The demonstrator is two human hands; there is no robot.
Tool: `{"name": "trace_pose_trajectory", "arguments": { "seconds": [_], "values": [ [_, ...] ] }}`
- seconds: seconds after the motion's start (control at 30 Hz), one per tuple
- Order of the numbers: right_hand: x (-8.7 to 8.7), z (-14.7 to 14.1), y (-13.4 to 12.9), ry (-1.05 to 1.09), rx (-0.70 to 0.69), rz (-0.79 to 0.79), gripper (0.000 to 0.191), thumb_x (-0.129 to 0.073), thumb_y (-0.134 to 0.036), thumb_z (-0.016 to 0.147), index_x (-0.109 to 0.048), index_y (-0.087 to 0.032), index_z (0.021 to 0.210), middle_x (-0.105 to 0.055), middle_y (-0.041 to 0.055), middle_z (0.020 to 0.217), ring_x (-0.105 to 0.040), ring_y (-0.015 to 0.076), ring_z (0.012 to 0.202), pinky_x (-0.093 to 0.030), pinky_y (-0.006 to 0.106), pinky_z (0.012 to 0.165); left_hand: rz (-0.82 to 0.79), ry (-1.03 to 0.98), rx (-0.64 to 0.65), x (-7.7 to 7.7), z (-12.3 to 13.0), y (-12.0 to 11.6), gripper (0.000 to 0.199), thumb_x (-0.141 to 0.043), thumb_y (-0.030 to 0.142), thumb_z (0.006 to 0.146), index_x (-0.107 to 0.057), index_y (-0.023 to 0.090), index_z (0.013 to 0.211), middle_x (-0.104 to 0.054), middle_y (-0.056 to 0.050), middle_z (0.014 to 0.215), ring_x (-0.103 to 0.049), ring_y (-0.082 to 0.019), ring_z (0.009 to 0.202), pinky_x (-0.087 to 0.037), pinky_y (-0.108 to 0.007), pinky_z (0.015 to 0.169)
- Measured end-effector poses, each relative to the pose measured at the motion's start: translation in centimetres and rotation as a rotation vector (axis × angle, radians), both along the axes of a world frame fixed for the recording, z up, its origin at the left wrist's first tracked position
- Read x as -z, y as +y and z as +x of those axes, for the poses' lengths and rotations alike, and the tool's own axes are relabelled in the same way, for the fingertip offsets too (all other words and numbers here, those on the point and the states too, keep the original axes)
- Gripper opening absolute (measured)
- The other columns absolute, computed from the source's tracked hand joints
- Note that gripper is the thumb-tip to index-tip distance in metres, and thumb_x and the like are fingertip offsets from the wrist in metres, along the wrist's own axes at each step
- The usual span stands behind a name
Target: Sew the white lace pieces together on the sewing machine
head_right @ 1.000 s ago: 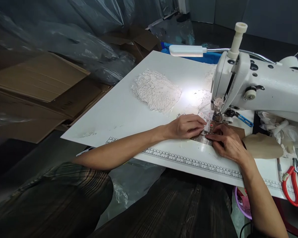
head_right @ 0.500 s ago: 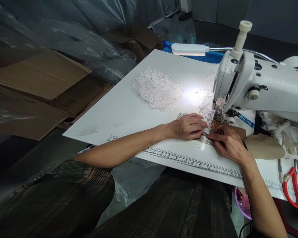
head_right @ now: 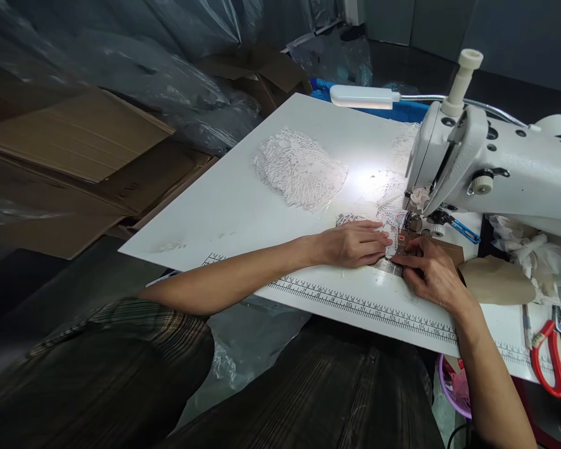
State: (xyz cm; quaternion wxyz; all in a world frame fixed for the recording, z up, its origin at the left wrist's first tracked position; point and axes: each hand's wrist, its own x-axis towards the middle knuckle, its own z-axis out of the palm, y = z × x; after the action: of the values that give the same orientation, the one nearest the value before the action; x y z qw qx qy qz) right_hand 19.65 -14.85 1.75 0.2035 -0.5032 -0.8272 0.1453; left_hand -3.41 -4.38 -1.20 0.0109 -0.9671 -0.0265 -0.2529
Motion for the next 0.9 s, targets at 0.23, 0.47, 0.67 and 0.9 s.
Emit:
{"name": "trace_pose_trajectory", "arguments": {
  "seconds": [0.23,0.47,0.67,0.9],
  "values": [
    [-0.3,0.4,0.0,0.167,0.123,-0.014,0.039,-0.045,-0.020,0.089,-0.076,-0.024,0.112,-0.071,0.0077,0.103,-0.068,0.0189,0.093,-0.057,0.035,0.086,0.017,0.001,0.000,-0.1,0.0,-0.3,0.018,-0.052,0.013,0.099,-0.069,0.017,0.092,-0.076,-0.006,0.105,-0.073,-0.014,0.096,-0.057,-0.037,0.103],
    [0.0,-0.6,-0.3,-0.053,0.057,0.025,0.036,-0.050,-0.024,0.088,-0.077,-0.032,0.110,-0.066,0.0078,0.110,-0.065,0.0199,0.097,-0.056,0.037,0.086,0.042,-0.075,0.015,-0.5,0.0,-0.3,0.022,-0.050,0.019,0.102,-0.069,0.015,0.092,-0.076,-0.005,0.099,-0.072,-0.014,0.089,-0.052,-0.040,0.107],
    [0.2,-0.9,-0.3,-0.079,0.072,0.060,0.038,-0.050,-0.021,0.088,-0.077,-0.033,0.111,-0.065,0.0082,0.108,-0.064,0.0205,0.097,-0.056,0.037,0.085,-0.043,-0.067,-0.070,-1.4,0.1,1.2,0.030,-0.047,0.036,0.104,-0.068,0.015,0.107,-0.074,-0.010,0.107,-0.067,-0.018,0.096,-0.050,-0.039,0.091],
    [0.5,-1.0,-0.4,-0.102,0.072,0.069,0.038,-0.051,-0.022,0.089,-0.076,-0.034,0.114,-0.066,0.0085,0.109,-0.064,0.0221,0.099,-0.056,0.039,0.084,-0.033,0.122,-0.099,-0.8,-0.2,1.3,0.036,-0.046,0.044,0.104,-0.068,0.017,0.112,-0.068,-0.012,0.125,-0.060,-0.023,0.099,-0.043,-0.038,0.086]
  ]
}}
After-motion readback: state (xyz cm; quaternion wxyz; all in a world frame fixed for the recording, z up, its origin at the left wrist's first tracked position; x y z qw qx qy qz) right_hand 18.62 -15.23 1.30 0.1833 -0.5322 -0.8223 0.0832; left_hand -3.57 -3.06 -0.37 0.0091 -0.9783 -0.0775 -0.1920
